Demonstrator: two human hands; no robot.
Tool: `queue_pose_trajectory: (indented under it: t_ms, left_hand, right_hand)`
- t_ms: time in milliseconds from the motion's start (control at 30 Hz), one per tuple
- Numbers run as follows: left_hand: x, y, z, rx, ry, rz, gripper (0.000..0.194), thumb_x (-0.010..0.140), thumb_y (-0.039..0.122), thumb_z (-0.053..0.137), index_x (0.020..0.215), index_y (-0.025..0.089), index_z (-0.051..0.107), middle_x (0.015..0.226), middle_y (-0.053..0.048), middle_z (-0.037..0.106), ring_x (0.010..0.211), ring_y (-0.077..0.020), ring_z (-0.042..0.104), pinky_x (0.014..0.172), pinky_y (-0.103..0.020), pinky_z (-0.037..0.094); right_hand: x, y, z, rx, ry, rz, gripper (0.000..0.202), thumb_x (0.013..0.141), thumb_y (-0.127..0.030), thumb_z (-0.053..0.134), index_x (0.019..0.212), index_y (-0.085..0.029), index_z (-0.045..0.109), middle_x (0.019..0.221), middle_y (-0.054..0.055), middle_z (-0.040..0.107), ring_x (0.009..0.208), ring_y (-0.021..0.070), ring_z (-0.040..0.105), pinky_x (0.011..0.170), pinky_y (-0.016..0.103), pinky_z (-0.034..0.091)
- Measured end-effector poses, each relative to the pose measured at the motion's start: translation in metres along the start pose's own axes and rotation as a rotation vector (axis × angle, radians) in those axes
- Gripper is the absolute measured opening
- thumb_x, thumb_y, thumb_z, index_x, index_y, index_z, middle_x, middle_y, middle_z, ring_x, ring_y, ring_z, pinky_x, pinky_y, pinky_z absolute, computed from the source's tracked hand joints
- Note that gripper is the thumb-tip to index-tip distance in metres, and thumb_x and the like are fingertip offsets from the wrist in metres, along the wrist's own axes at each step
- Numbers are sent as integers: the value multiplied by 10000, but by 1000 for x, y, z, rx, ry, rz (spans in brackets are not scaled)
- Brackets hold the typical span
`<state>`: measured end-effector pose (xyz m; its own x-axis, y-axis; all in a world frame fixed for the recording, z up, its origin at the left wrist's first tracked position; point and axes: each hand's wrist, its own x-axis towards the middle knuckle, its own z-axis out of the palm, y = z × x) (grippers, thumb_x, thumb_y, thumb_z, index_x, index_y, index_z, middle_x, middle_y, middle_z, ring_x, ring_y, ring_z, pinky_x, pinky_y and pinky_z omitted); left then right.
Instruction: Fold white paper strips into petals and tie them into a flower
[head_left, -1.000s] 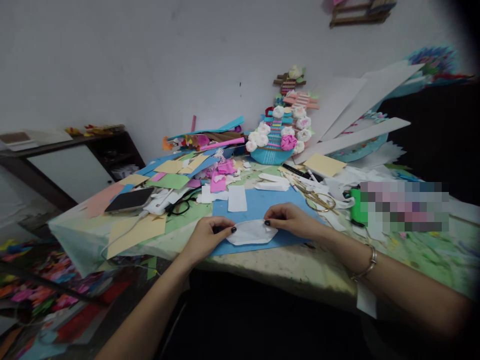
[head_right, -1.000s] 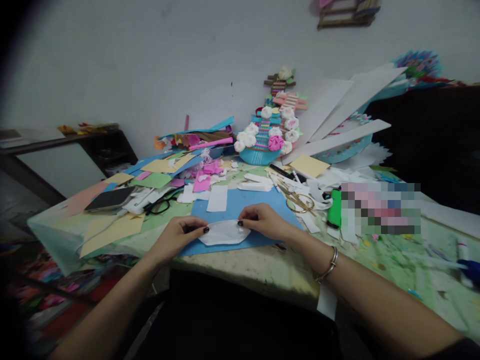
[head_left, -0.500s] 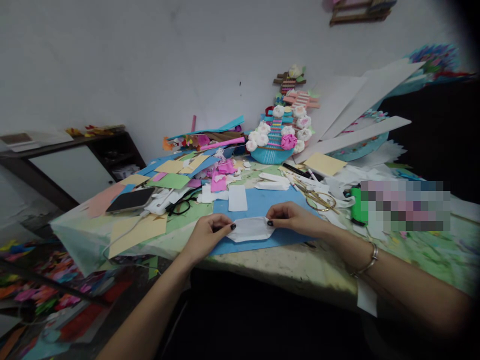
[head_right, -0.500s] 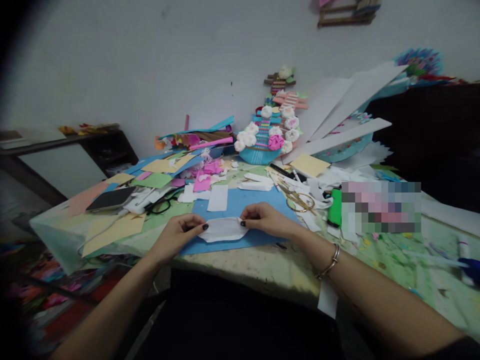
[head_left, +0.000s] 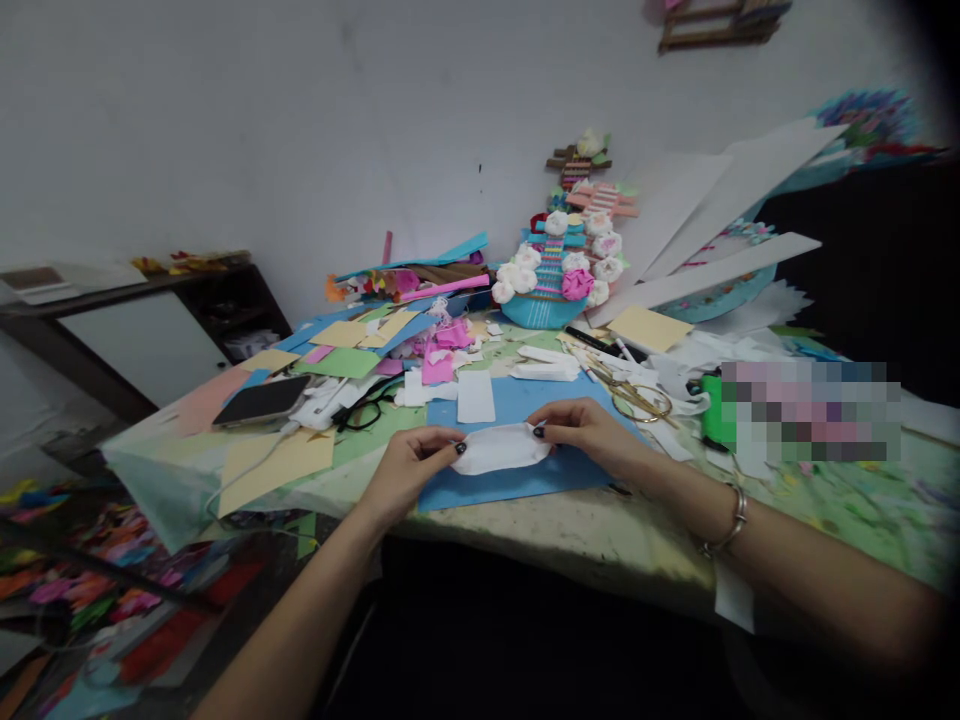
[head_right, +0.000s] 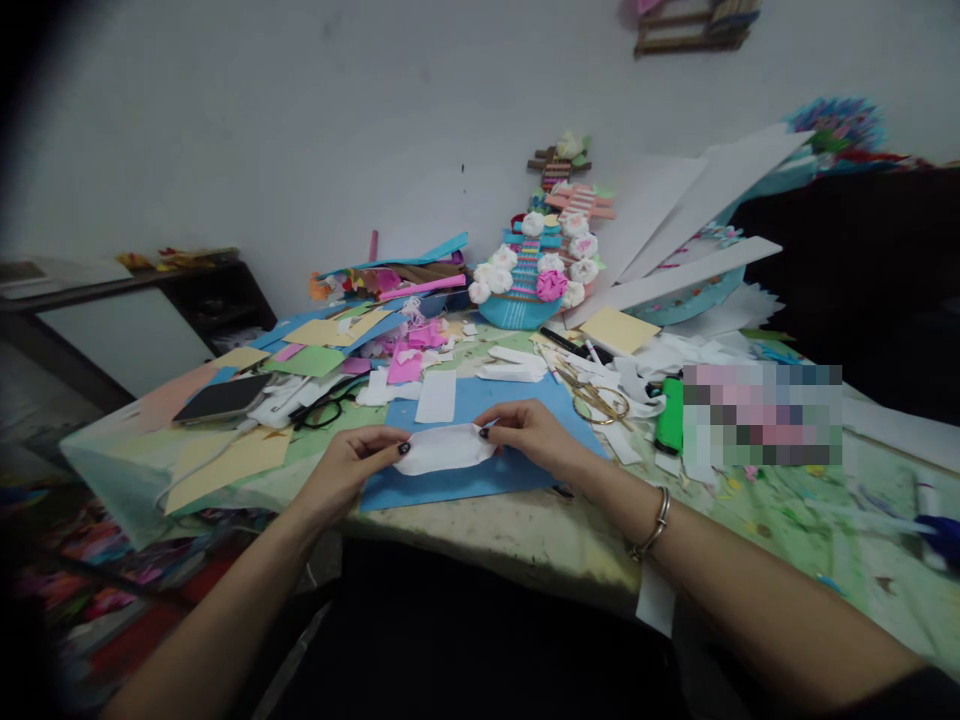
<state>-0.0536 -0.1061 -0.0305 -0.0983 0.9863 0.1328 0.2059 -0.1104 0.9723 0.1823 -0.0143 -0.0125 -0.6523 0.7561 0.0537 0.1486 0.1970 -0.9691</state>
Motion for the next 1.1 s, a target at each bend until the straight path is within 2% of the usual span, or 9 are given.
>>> queue_pose_trajectory:
  t_ms: [200,367,500,700,900,1100]
  left_hand:
    - [0,-2,1,-33,39,-7,269,629,362,737,786,145,709,708,-37,701,616,-139,593,567,-221,434]
    - [0,-4,0,-60,41,-8,267,617,332,754,805,148,710,735,-39,712,642,-133,607,587,-211,448]
    - [0,-6,0,-71,36,-15,272,610,326,761,803,142,708,742,-44,714,638,-132,606,589,-215,455]
    - [0,-2,2,-90,37,-21,244,607,313,765,764,137,701,675,-24,692,583,-112,576,543,-197,427]
    - [-2,-2,1,-126,38,-7,210,632,270,754,802,153,716,681,-6,685,609,-93,567,560,-172,409]
    - [-2,-4,-2,-180,36,10,166,634,227,741,792,176,743,746,-19,711,659,-105,584,593,-173,420]
  right_hand:
    - [-2,-2,6,41,83,10,239,653,-306,650,815,-135,692,682,22,634,600,111,504,557,238,381]
    - [-1,-2,7,61,80,30,312,665,-344,665,877,-117,688,688,21,637,592,104,507,565,242,380]
    - [-1,-1,7,43,60,-15,266,702,-349,650,823,-113,674,666,12,612,595,97,491,572,235,380]
    - [-1,1,10,16,78,-61,206,737,-326,615,787,-127,637,638,-6,570,567,87,466,534,221,356]
    - [-3,-4,13,90,89,-68,222,694,-245,603,881,-144,668,623,-13,593,547,89,484,547,219,389]
    - [-4,-1,13,203,61,-71,186,664,-172,573,779,-176,719,669,-3,635,593,101,516,583,225,426]
